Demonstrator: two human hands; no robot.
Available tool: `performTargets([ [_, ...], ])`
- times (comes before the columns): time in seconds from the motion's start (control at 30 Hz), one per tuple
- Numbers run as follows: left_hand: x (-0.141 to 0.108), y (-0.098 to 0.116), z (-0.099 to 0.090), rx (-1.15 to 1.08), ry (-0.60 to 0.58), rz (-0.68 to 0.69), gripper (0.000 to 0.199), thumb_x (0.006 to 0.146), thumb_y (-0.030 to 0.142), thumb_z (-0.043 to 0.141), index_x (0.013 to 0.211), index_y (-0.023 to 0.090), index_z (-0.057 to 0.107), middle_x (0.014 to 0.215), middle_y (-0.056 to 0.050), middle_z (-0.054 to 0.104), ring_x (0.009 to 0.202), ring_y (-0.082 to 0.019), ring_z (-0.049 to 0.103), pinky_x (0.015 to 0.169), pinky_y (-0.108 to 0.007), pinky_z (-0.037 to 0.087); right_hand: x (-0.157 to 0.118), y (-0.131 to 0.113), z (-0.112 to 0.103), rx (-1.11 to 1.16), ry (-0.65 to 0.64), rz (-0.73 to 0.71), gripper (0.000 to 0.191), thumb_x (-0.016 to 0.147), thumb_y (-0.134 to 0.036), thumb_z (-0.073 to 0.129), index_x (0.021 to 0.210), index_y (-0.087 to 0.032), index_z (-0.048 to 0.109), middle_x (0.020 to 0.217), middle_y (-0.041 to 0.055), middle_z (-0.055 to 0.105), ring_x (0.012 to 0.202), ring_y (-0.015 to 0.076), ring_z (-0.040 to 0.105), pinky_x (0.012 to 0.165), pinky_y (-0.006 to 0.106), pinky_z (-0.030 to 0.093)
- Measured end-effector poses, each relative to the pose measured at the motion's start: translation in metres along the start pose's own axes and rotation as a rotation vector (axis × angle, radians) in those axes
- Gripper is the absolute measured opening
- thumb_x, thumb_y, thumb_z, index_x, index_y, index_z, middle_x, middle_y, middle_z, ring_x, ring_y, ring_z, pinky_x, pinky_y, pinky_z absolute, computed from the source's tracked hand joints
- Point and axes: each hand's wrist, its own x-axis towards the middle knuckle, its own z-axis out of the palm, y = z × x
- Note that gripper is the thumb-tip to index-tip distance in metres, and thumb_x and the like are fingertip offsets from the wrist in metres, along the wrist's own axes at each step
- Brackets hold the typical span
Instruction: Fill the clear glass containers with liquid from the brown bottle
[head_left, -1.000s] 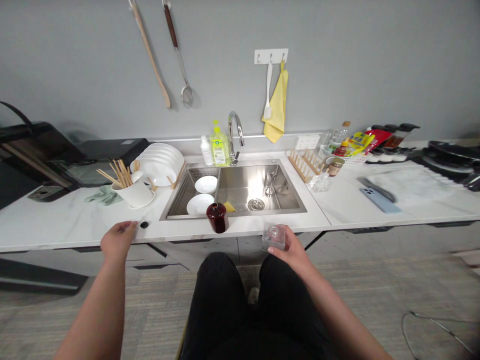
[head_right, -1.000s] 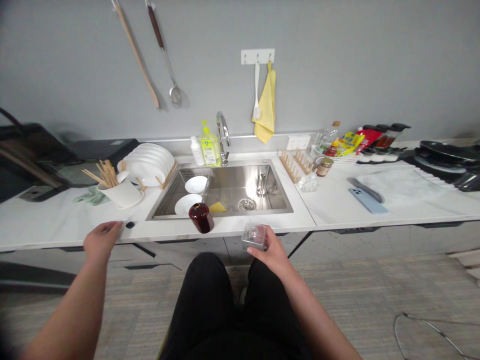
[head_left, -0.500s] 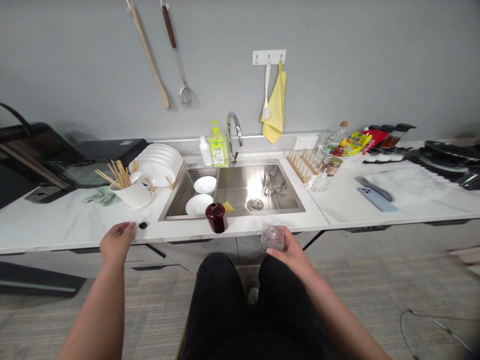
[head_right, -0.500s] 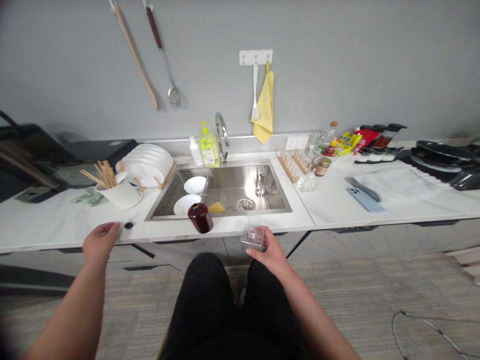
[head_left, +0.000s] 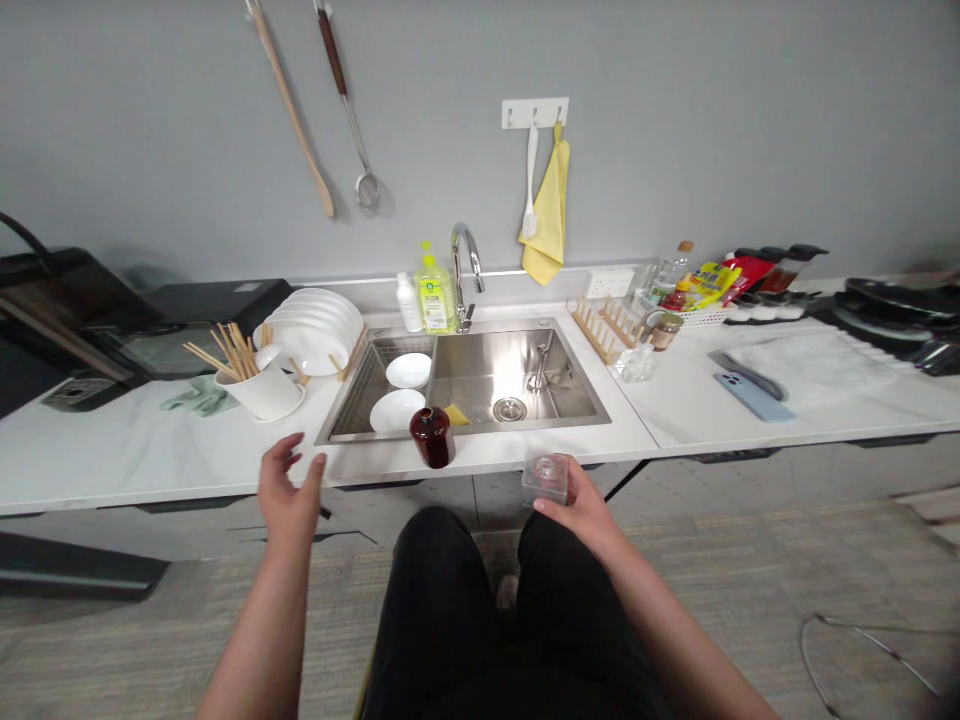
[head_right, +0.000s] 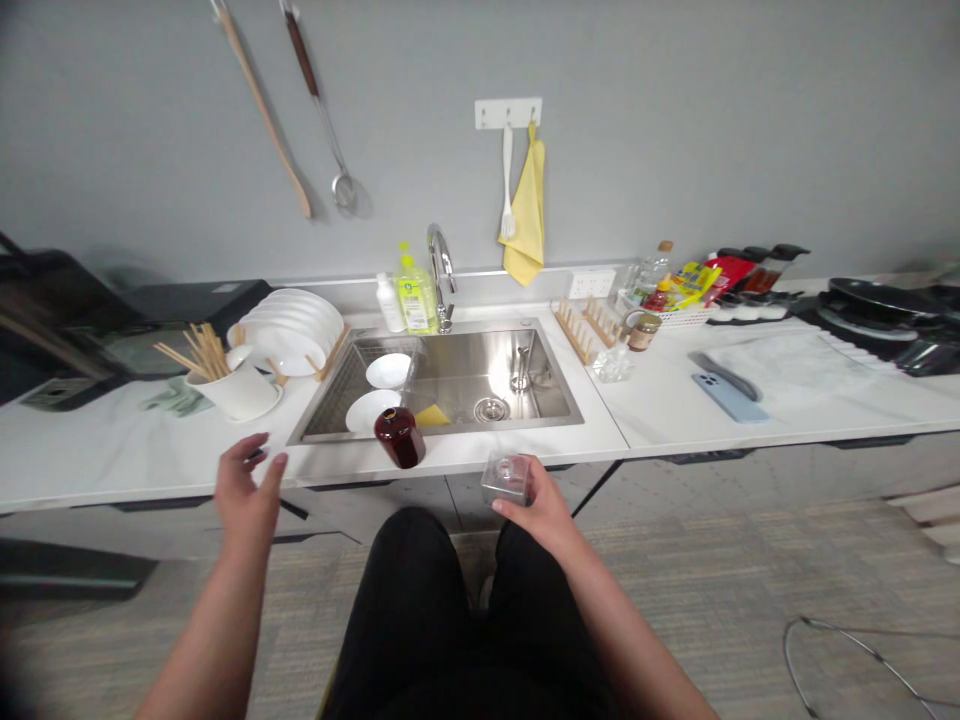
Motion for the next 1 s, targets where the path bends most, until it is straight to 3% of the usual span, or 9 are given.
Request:
performTargets([
  [0.03,-0.011,0.013,0.015,-0.16,-0.028,0.066,0.07,0.099,0.061,0.07,0.157,0.027,0.051,0.161,-0.016,0.062,0.148,-0.037,0.065,0.12,-0.052,0.058,0.0,0.001,0.001,0.0,0.0,-0.001,0.074,0.074,-0.064,0.104,0.128,-0.03,0.067,0.127,0.0095,0.079,0.119,0.0353,0.079,0.112,0.056,0.062],
  [0.13,-0.035,0.044,0.06,-0.456,-0.257,0.137,0.094,0.09,0.058,0.087,0.168,0.034,0.041,0.17,-0.018,0.056,0.158,-0.039,0.059,0.124,-0.056,0.055,0.002,0.0,0.003,-0.001,-0.003,-0.01,0.076,0.073,-0.064,0.104,0.128,-0.029,0.066,0.127,0.0092,0.079,0.12,0.0352,0.079,0.112,0.056,0.062],
  [0.23,-0.046,0.062,0.097,-0.558,-0.391,0.111,0.115,0.079,0.056,0.098,0.173,0.036,0.035,0.179,-0.022,0.046,0.163,-0.044,0.053,0.126,-0.064,0.053,0.004,-0.006,0.005,-0.026,-0.006,-0.045,0.075,0.074,-0.063,0.103,0.129,-0.029,0.066,0.129,0.0096,0.079,0.122,0.0351,0.078,0.115,0.057,0.061],
  [0.33,-0.047,0.073,0.119,-0.575,-0.414,0.041,0.122,0.072,0.053,0.104,0.172,0.036,0.036,0.174,-0.023,0.052,0.158,-0.044,0.059,0.125,-0.066,0.054,0.005,-0.012,0.004,-0.055,0.005,-0.094,0.075,0.075,-0.061,0.103,0.131,-0.031,0.064,0.129,0.0089,0.078,0.124,0.0345,0.077,0.115,0.056,0.061],
  [0.5,-0.045,0.082,0.132,-0.519,-0.443,-0.06,0.097,0.074,0.048,0.102,0.156,0.031,0.054,0.148,-0.016,0.074,0.133,-0.038,0.078,0.12,-0.062,0.06,0.01,-0.017,-0.002,-0.086,0.018,-0.141,0.073,0.079,-0.055,0.101,0.136,-0.033,0.062,0.135,0.0089,0.077,0.126,0.0329,0.076,0.114,0.054,0.061],
  [0.67,-0.04,0.09,0.13,-0.489,-0.436,-0.06,0.087,0.07,0.05,0.104,0.145,0.029,0.065,0.131,-0.013,0.082,0.119,-0.038,0.082,0.111,-0.06,0.065,0.031,-0.024,-0.01,-0.109,-0.009,-0.158,0.07,0.078,-0.046,0.1,0.135,-0.032,0.062,0.14,0.0098,0.075,0.13,0.0341,0.075,0.114,0.053,0.06],
  [0.87,-0.01,0.122,0.128,-0.458,-0.472,0.085,0.082,0.073,0.051,0.102,0.144,0.028,0.069,0.128,-0.011,0.082,0.113,-0.034,0.082,0.107,-0.054,0.067,0.1,-0.034,-0.02,-0.153,-0.029,-0.195,0.072,0.069,-0.045,0.104,0.127,-0.029,0.064,0.127,0.0062,0.076,0.117,0.0301,0.075,0.112,0.05,0.06],
  [1.0,0.02,0.143,0.152,-0.514,-0.512,0.112,0.085,0.072,0.046,0.102,0.147,0.025,0.068,0.132,-0.012,0.081,0.116,-0.034,0.081,0.105,-0.052,0.067,0.163,-0.038,-0.022,-0.189,-0.009,-0.196,0.074,0.063,-0.051,0.107,0.12,-0.027,0.066,0.12,0.0057,0.077,0.111,0.0287,0.074,0.107,0.048,0.062],
])
